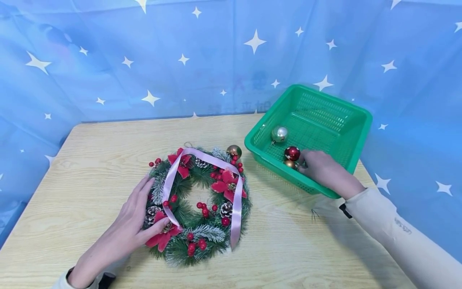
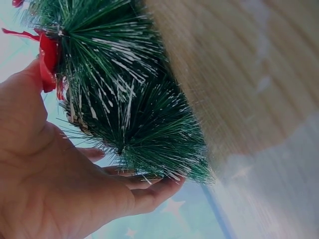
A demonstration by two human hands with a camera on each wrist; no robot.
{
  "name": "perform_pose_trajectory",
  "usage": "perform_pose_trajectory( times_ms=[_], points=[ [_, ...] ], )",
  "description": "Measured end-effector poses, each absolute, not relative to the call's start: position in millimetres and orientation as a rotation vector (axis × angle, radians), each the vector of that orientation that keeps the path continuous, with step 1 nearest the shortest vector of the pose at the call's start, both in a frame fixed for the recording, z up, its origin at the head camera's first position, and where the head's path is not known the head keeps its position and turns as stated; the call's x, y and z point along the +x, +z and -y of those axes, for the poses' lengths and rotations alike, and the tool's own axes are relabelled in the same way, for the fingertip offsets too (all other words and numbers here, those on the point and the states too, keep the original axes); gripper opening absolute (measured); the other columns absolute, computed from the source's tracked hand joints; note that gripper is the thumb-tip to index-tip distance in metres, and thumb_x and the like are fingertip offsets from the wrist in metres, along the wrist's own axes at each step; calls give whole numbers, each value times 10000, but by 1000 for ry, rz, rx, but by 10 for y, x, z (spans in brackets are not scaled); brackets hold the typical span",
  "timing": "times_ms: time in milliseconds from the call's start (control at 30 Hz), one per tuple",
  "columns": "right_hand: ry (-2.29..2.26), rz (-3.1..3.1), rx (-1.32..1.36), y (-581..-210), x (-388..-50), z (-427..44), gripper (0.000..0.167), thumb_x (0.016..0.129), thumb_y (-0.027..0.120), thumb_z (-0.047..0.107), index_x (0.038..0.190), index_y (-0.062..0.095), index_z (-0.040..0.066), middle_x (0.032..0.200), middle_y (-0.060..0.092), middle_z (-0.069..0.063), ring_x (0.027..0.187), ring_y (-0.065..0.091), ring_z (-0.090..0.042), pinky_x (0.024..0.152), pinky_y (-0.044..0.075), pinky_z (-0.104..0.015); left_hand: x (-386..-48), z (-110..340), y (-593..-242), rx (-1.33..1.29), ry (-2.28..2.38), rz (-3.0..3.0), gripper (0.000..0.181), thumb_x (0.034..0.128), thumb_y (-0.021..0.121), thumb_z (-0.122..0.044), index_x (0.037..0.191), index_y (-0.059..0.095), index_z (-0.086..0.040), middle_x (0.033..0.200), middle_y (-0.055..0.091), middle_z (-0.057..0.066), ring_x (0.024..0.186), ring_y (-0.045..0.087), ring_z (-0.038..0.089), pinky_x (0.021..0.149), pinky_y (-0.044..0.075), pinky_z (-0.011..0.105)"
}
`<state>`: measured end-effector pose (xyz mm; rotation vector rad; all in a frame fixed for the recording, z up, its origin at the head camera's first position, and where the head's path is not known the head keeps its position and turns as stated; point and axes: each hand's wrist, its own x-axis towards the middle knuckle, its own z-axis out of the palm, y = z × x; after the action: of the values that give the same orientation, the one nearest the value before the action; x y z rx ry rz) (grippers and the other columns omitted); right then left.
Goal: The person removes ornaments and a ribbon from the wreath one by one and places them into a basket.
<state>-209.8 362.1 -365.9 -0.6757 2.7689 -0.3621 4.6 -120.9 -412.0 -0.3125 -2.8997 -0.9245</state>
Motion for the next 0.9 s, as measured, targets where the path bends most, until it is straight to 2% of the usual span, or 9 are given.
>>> perform_pose_trajectory(
  times_ms=[167, 267, 467, 533, 633, 767, 867, 900],
  points=[
    [-380, -2772, -574, -3619, -2037, -3618, 336, 1079, 692, 144, 1268, 615, -124, 1018, 692, -183, 919, 672, -354, 780, 553, -571, 50, 1210, -4120, -316, -930, 2901, 1064, 1013, 785, -449, 1751, 112, -81, 1789, 84, 218, 1615, 181, 449, 1165, 258, 784],
    [-410, -2775, -535, -3601, -2008, -3622, 352, 1102, 644, 148, 1317, 568, -121, 1043, 689, -187, 924, 673, -336, 778, 552, -562, 55, 1208, -4117, -315, -933, 2909, 1067, 1016, 783, -446, 1753, 102, -83, 1791, 71, 218, 1614, 181, 456, 1166, 265, 779],
    [-475, -2852, -543, -3587, -1935, -3628, 346, 1133, 544, 135, 1373, 554, -113, 1034, 682, -167, 785, 602, -265, 678, 499, -485, 48, 1211, -4119, -318, -946, 2912, 1066, 1018, 782, -432, 1755, 91, -93, 1790, 70, 220, 1611, 179, 469, 1165, 267, 779],
    [-510, -2913, -549, -3582, -1888, -3616, 359, 1148, 517, 164, 1391, 568, -95, 1090, 680, -185, 780, 575, -268, 678, 474, -482, 42, 1216, -4119, -324, -948, 2909, 1069, 1014, 788, -420, 1754, 91, -90, 1790, 70, 220, 1610, 177, 471, 1166, 267, 779],
    [-606, -3008, -560, -3568, -1793, -3573, 393, 1168, 485, 243, 1399, 597, -55, 1214, 660, -217, 858, 603, -312, 721, 489, -528, 34, 1223, -4118, -336, -956, 2906, 1078, 1007, 799, -404, 1752, 89, -82, 1791, 66, 221, 1611, 172, 474, 1166, 262, 782],
    [-759, -3119, -648, -3570, -1637, -3474, 383, 1157, 547, 276, 1389, 626, -19, 1331, 620, -220, 1040, 652, -377, 798, 526, -598, 27, 1233, -4119, -344, -966, 2915, 1091, 1007, 798, -418, 1755, 76, -89, 1795, 58, 208, 1616, 160, 465, 1161, 272, 783],
    [-837, -3194, -839, -3609, -1534, -3376, 328, 1109, 656, 213, 1355, 652, -5, 1372, 613, -186, 1156, 650, -361, 817, 543, -553, 13, 1242, -4120, -357, -964, 2918, 1096, 1006, 797, -426, 1755, 70, -93, 1801, 45, 190, 1626, 141, 447, 1163, 277, 778],
    [-860, -3210, -929, -3627, -1503, -3342, 323, 1096, 676, 197, 1349, 660, -3, 1384, 613, -176, 1157, 651, -341, 797, 542, -500, 8, 1246, -4121, -362, -964, 2917, 1096, 1005, 798, -423, 1755, 70, -94, 1803, 41, 183, 1628, 136, 441, 1164, 278, 777]
  ],
)
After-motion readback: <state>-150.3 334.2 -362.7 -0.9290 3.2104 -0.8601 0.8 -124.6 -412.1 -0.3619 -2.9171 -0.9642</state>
